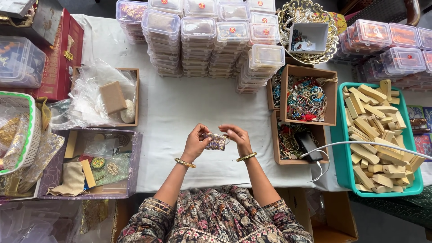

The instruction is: The person organizes various jewelry items on a table covered with a white cloth. They handle necklaces, bracelets, and small decorative pieces, placing them into clear plastic containers and small bags. The person also folds a piece of gold fabric and stacks the containers.

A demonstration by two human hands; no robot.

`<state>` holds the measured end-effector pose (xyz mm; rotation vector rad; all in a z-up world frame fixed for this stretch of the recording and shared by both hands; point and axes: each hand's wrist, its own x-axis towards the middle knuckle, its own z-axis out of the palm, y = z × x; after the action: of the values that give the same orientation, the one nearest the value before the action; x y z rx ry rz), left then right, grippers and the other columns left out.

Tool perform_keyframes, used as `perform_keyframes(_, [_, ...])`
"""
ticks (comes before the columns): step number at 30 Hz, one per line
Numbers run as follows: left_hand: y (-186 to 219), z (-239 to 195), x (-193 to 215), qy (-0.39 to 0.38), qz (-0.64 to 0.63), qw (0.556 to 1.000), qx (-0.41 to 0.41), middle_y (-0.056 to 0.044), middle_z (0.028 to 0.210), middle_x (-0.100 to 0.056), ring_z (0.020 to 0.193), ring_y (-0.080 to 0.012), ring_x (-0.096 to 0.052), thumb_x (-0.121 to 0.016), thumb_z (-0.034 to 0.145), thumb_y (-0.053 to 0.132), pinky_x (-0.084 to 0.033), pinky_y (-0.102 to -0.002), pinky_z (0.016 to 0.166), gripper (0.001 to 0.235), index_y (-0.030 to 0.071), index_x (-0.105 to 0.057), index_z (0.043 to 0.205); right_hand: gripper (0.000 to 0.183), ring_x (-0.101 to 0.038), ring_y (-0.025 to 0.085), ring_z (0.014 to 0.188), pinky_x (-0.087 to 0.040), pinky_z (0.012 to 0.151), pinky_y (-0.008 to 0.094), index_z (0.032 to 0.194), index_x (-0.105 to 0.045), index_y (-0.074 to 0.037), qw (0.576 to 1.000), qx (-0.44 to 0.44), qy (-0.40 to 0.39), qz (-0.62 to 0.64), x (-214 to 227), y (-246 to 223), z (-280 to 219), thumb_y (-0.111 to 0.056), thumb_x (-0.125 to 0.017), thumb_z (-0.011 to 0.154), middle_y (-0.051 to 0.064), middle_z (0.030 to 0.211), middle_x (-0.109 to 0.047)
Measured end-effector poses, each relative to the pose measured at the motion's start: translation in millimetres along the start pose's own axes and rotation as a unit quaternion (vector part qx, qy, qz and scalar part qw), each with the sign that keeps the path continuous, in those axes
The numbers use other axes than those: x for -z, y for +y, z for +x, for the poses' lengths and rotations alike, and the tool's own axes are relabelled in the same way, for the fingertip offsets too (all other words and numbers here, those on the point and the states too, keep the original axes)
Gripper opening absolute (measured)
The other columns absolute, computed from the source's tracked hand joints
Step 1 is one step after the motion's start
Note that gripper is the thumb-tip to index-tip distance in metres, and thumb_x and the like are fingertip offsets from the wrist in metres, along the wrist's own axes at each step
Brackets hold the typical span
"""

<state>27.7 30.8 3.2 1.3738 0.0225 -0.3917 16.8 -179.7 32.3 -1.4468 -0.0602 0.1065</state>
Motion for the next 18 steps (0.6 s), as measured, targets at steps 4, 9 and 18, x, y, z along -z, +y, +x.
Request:
perform_keyframes(4, [4,-2,-4,-0.026,0.051,0.996,-0.069,-0.002,0.097,-0.068,0.093,-0.0102,-0.07,-0.067,0.087,-0.006,-0.06,-0.025,0.083,0.023,0.005,-0.055,0.103,0.031,-0.07,0.008,0.092,-0.059,0.077,0.026,0.122,-0.07,-0.011,0.98,-0.2,-0.013,-0.009,-3,15,0,-0.012,-0.071,0.09,0.002,0.106,-0.076])
perform_keyframes(9, [12,-5,-6,0.019,0.09,0.993,-0.074,0.0,0.102,-0.066,0.099,-0.0105,-0.066,-0.072,0.082,-0.003,-0.063,-0.027,0.08,0.031,0.005,-0.059,0.109,0.024,-0.068,0.008,0.081,-0.058,0.071,0.024,0.114,-0.077,0.003,0.985,-0.15,-0.014,-0.082,8,70,-6,-0.008,-0.076,0.093,0.005,0.094,-0.077])
perform_keyframes(18, [24,-33,17,0.042,0.22,0.973,-0.044,-0.005,0.112,-0.072,0.101,-0.0179,-0.072,-0.075,0.083,0.005,-0.058,-0.033,0.089,0.037,0.007,-0.067,0.12,0.024,-0.073,0.013,0.08,-0.064,0.073,0.03,0.109,-0.073,0.003,0.985,-0.17,-0.014,-0.006,0,86,-9,0.002,-0.077,0.086,0.007,0.093,-0.077])
